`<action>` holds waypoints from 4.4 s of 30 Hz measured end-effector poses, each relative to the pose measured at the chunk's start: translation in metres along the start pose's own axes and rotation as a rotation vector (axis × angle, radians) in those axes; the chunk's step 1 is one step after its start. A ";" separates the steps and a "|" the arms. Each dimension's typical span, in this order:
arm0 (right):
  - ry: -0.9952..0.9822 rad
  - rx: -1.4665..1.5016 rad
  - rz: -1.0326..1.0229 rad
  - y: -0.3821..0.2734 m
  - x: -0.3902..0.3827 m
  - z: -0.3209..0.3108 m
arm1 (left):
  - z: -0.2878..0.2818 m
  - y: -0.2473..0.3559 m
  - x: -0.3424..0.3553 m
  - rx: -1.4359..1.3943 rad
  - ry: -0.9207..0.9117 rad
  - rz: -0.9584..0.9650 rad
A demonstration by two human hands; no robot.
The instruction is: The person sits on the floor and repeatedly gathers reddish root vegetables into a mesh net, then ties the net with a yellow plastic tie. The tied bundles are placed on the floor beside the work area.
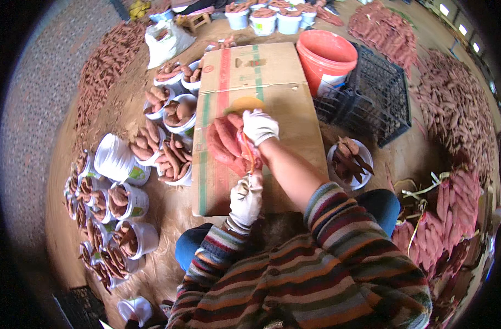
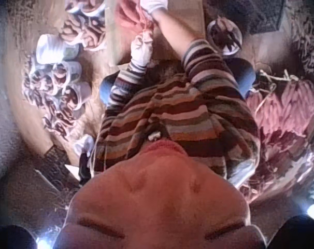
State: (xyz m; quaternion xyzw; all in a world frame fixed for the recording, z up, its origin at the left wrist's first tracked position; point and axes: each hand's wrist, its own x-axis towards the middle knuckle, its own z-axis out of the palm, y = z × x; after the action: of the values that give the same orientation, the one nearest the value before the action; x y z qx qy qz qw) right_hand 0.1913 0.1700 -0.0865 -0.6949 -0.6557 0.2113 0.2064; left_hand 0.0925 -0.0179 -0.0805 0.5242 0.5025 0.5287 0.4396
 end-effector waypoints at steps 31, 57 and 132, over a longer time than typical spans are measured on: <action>-0.423 -0.367 0.338 0.327 -0.037 -0.086 | 0.027 0.019 0.019 -0.257 0.014 -0.156; -0.346 0.655 0.159 0.103 -0.063 -0.104 | -0.013 0.024 0.012 -0.349 0.004 -0.153; 0.249 -0.163 -0.210 0.197 -0.142 -0.104 | -0.040 0.027 0.013 -0.107 0.160 -0.125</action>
State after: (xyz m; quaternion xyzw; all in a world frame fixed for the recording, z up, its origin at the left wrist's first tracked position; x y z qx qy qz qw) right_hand 0.4052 0.0161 -0.1092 -0.6577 -0.7090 0.0471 0.2499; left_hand 0.0535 -0.0109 -0.0504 0.4238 0.5389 0.5665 0.4572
